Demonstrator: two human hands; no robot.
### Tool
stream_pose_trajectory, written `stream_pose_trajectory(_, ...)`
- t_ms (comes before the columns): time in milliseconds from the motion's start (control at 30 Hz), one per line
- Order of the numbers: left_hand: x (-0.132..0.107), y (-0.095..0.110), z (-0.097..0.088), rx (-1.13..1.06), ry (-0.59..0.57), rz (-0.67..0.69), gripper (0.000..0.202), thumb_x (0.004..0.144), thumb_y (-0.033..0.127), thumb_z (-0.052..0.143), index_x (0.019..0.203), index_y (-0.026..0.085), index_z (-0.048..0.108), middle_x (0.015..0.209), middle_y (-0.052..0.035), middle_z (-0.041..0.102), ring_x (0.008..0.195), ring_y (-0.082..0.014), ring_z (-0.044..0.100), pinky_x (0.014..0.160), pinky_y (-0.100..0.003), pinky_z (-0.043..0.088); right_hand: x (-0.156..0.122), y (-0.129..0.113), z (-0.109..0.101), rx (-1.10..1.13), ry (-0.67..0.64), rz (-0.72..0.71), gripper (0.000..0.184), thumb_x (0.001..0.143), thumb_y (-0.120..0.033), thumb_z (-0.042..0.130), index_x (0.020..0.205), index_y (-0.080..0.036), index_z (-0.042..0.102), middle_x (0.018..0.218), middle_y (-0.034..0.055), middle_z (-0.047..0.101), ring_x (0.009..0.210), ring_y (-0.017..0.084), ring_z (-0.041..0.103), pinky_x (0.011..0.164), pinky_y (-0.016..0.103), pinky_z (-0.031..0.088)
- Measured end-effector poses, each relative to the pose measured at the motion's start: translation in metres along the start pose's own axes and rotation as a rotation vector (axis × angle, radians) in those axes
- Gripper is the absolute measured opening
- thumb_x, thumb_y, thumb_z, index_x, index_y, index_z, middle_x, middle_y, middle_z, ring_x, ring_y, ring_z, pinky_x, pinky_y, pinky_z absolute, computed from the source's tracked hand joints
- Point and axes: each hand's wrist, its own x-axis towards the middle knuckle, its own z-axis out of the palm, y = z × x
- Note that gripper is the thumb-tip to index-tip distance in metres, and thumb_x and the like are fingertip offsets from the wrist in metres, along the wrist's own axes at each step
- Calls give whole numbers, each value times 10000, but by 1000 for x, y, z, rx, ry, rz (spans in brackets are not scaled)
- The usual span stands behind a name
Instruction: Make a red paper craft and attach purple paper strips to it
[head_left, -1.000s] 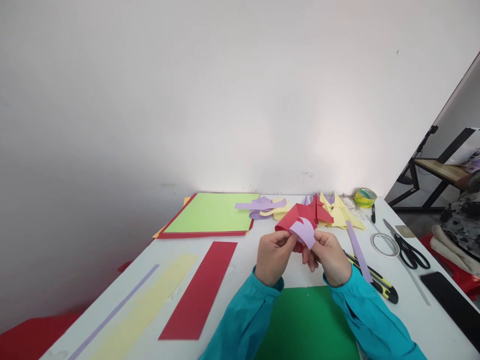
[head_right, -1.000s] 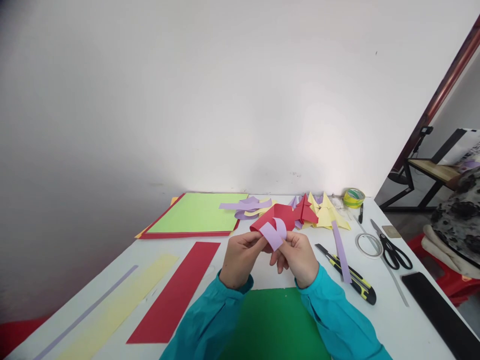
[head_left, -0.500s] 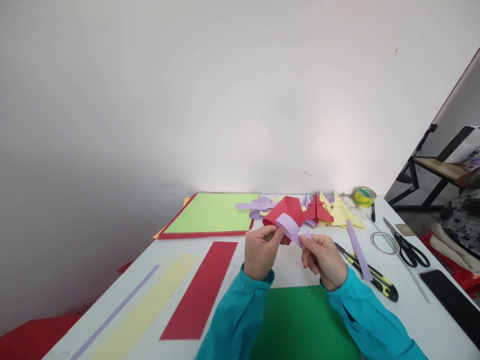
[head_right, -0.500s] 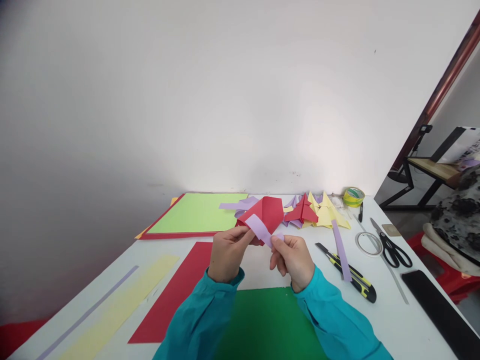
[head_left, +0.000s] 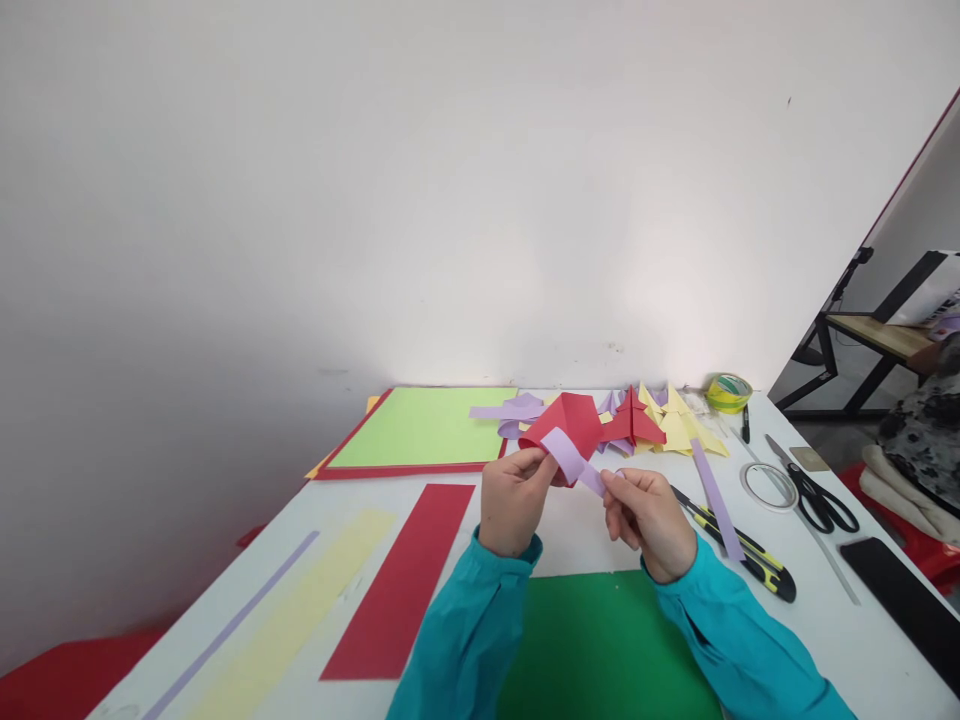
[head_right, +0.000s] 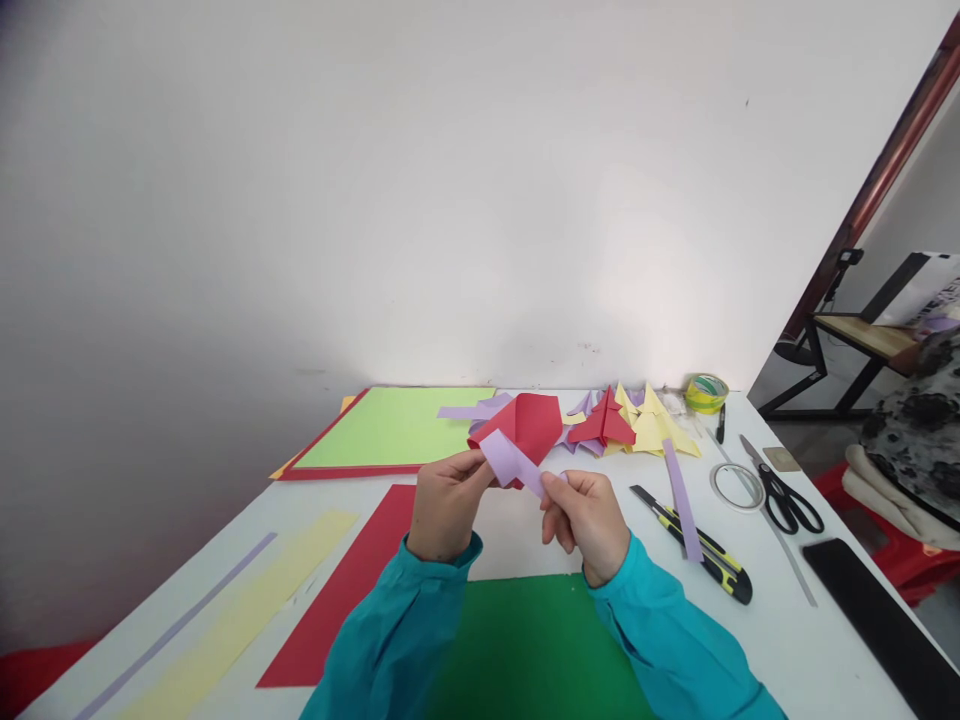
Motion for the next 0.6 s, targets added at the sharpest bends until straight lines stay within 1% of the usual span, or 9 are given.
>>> stream_pose_trajectory(67, 0, 0, -1, -4, 2, -4, 134, 628, 200, 663, 496, 180, 654, 469, -2, 627, 478, -162, 593, 495, -245, 504, -1, 0, 0, -17, -11, -6, 427, 678, -543, 631, 542, -153, 523, 338, -10, 554, 215, 26, 280, 288, 174, 100)
stream_pose_trajectory(200, 3, 1, -4, -27, 55, -23, 99, 627, 216, 669, 535, 179, 676, 482, 2, 631, 488, -166, 603, 519, -261, 528, -9, -7, 1, -32, -24, -40, 441, 708, -568, 595, 577, -149, 547, 374, 5, 580, 226, 38, 311, 301, 183, 111)
stream_pose_trajectory(267, 4, 1, -7, -69, 84, -31, 87, 620, 231, 678, 554, 175, 683, 498, -2, 636, 497, -171, 608, 531, -276, 536, -16, -13, 0, -10, -34, -119, 455, 758, -586, 526, 672, -143, 589, 421, 17, 608, 245, 48, 348, 317, 188, 156)
stream_pose_trajectory(300, 5, 2, -8, -106, 88, -52, 96, 616, 243, 682, 554, 170, 680, 494, -5, 633, 488, -173, 605, 529, -288, 539, -19, -16, 0, 11, -39, -172, 473, 788, -595, 476, 753, -142, 609, 444, 20, 618, 256, 53, 366, 329, 192, 186)
stream_pose_trajectory(367, 6, 3, -9, -210, 59, -131, 145, 607, 266, 688, 519, 155, 656, 469, -12, 614, 453, -170, 590, 508, -305, 534, -25, -21, -2, 60, -22, -275, 518, 833, -605, 382, 906, -148, 616, 455, 13, 614, 272, 63, 383, 345, 201, 224)
stream_pose_trajectory(400, 6, 3, -9, -269, 26, -183, 171, 600, 271, 692, 496, 147, 637, 454, -15, 601, 437, -165, 579, 491, -304, 525, -27, -22, -3, 81, 0, -316, 530, 846, -604, 352, 951, -153, 610, 447, 6, 603, 275, 67, 382, 346, 204, 229)
stream_pose_trajectory(433, 6, 4, -9, -326, -9, -235, 190, 591, 271, 699, 479, 139, 622, 444, -17, 592, 427, -158, 569, 474, -295, 511, -28, -23, -5, 98, 34, -351, 531, 855, -600, 335, 967, -159, 608, 434, -2, 587, 276, 68, 373, 344, 206, 227)
stream_pose_trajectory(500, 7, 4, -8, -418, -58, -326, 202, 568, 262, 717, 472, 124, 605, 449, -22, 591, 422, -141, 558, 450, -267, 481, -28, -24, -7, 115, 102, -391, 513, 866, -583, 326, 942, -165, 614, 411, -13, 556, 279, 68, 354, 344, 210, 221)
stream_pose_trajectory(600, 6, 4, -4, -471, -74, -389, 202, 552, 256, 732, 494, 109, 606, 466, -31, 605, 426, -131, 559, 443, -249, 460, -23, -23, -10, 118, 146, -376, 488, 872, -559, 334, 851, -165, 621, 389, -16, 526, 284, 72, 344, 350, 221, 220)
